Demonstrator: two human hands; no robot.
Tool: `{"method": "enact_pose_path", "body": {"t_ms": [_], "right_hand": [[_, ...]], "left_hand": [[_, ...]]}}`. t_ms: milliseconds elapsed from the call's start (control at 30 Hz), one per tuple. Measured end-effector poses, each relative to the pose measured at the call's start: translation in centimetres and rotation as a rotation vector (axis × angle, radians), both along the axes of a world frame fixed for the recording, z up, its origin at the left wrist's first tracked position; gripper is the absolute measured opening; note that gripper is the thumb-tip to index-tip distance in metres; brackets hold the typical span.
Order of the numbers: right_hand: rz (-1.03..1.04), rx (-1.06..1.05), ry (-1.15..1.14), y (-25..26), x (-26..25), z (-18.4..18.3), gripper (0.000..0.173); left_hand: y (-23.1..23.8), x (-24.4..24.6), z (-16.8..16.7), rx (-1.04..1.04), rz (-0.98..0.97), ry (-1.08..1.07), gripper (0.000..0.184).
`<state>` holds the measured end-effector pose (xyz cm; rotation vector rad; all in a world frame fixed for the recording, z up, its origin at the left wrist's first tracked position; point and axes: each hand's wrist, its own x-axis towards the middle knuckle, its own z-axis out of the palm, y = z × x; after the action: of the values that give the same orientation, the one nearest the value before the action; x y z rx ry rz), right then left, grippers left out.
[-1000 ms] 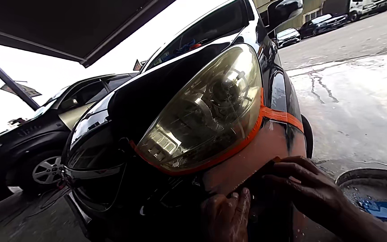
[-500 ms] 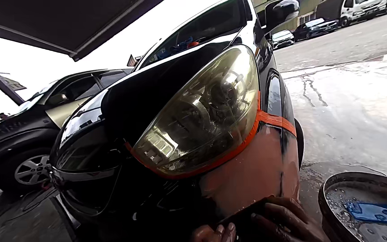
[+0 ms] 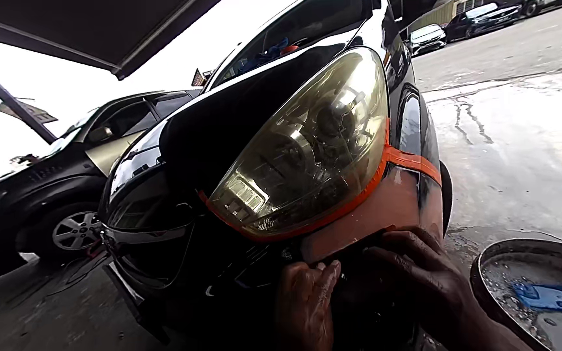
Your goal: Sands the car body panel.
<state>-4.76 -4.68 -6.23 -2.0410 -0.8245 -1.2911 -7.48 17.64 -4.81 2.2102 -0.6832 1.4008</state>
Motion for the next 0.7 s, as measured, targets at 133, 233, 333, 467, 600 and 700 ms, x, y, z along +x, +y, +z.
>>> {"method": "enact_pose_path", "body": {"t_ms": [133,233,333,467,600,700], "right_hand": [[0.028,-0.082,0.023,0.4,-0.8,-1.0,0.023],[-0.058,0.026,-0.047,0.4,1.3,1.0,0.029],[0.001,-0.054,0.032,0.3,-1.1,-1.1,0.023],[0.045,-0.082,0.023,-1.1,0.3,-0.4,0.022],[0.022,-0.005,0.009,-1.9,1.6,1.0,0.025],[0.067,-0.064,0.077,-2.1,-1.4,-2.6,0.023]], "left_hand": [[1.4,-0.9,-1.8,0.007,-0.022,0.065,0.02],[-0.1,1.3,1.4,-0.006,0.025,-0.021,0.024],[0.5,-1.4,-2.0,-0.001,0.027,0.057,0.019],[-0.1,-0.7,-2.4,0.036,0.024,0.057,0.02],[-2.1,0.7,-0.4,0.002,0.05,-0.021,0.023],[-1.4,-1.9,-4.3,0.01,0.019,0.071,0.017]]}}
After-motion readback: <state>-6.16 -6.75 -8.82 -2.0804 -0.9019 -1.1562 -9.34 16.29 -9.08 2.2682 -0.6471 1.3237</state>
